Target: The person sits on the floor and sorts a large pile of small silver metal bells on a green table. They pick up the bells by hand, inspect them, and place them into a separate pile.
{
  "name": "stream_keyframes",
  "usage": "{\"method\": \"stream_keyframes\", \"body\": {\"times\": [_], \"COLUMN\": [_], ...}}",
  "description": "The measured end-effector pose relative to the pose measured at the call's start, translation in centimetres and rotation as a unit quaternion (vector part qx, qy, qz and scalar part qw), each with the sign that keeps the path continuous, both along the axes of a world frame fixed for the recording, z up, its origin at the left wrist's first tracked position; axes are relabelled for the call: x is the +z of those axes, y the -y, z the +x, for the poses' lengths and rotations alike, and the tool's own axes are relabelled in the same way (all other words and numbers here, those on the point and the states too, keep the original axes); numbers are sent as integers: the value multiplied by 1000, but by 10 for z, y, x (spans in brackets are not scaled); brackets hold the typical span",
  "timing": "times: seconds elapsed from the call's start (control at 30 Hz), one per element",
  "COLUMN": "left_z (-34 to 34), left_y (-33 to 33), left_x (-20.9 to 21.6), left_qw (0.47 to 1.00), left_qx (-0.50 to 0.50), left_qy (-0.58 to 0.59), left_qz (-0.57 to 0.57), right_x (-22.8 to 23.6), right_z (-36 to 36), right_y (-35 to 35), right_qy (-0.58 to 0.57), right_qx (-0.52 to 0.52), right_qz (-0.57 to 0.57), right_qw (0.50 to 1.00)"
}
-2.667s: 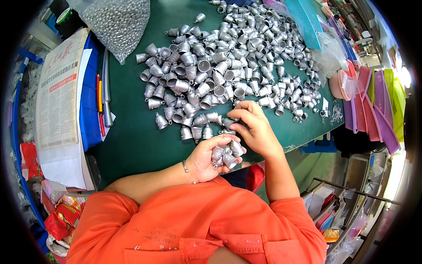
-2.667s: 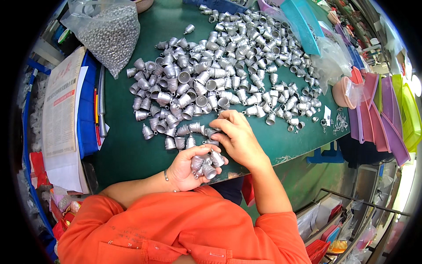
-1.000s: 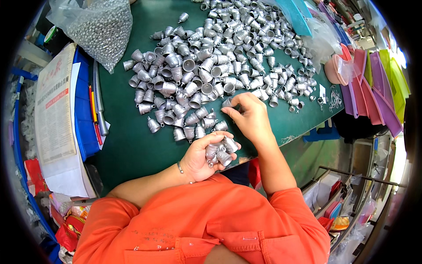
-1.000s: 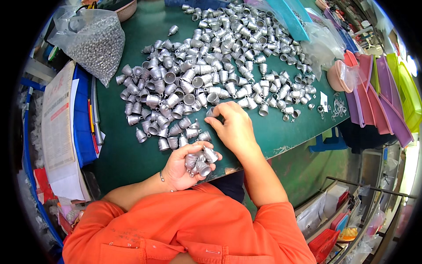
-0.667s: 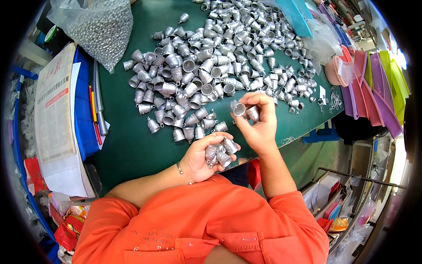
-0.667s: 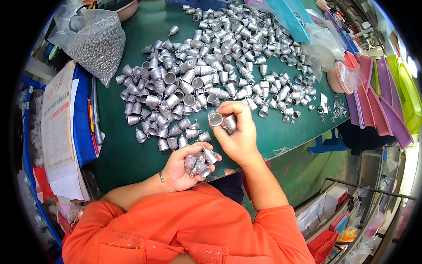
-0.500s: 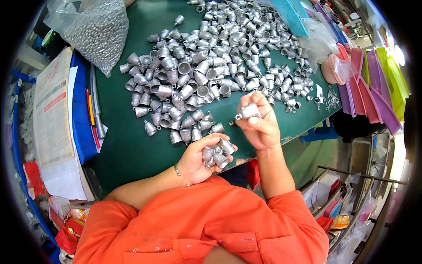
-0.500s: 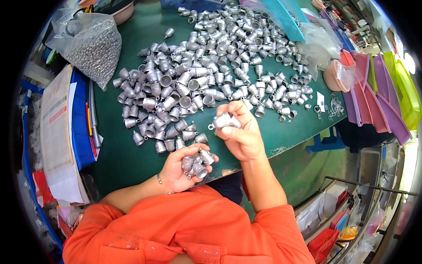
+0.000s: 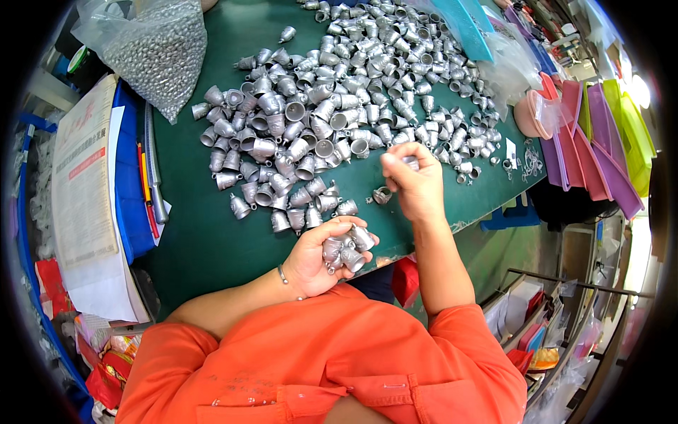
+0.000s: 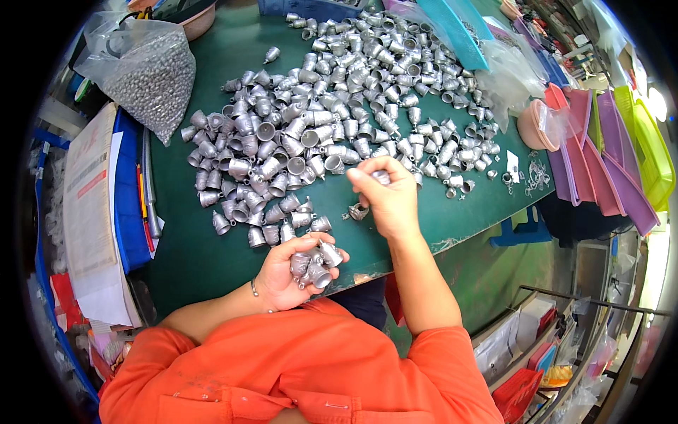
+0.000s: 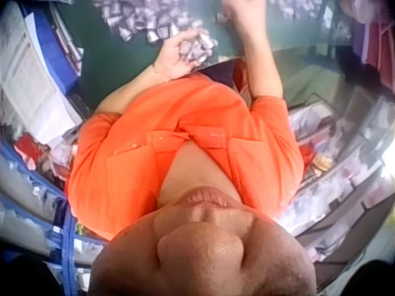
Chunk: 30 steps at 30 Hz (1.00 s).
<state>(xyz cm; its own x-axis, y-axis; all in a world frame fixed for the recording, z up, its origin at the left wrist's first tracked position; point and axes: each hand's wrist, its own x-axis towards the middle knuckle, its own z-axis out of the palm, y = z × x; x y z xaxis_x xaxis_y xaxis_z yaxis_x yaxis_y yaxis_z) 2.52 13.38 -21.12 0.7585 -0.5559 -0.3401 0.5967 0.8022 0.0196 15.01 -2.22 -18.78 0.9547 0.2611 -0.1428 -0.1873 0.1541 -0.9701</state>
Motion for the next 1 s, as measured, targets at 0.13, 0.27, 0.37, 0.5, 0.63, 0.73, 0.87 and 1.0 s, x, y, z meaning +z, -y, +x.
{"method": "stream_keyframes", "body": {"times": [0.13, 0.27, 0.37, 0.5, 0.63, 0.73, 0.87, 1.0], "left_z": [0, 0, 0, 0, 0, 2, 21, 44], "left_y": [-1, -1, 0, 0, -3, -11, -20, -5], "left_x": [0, 2, 1, 1, 8, 30, 57, 66], "left_qw": [1000, 1000, 1000, 1000, 997, 991, 866, 280], "left_qx": [-1, 0, 2, -2, 20, 97, 296, 243], "left_qy": [-3, -2, -5, 12, 72, 92, 285, 529], "left_qz": [0, 0, 1, 5, 8, 23, 286, 763], "right_x": [-7, -7, -5, 1, 4, 0, 19, 23], "right_z": [4, 10, 4, -5, -17, -26, -51, -71], "right_y": [-27, -22, -11, -2, 1, 2, -16, -44], "right_qy": [315, 382, 375, 253, -190, -239, -284, -339], "right_qx": [0, 7, -5, 57, 117, 124, 40, 5], "right_qz": [-451, -335, -263, -65, 386, 472, 438, 457], "right_qw": [835, 861, 889, 964, 895, 840, 852, 822]}}
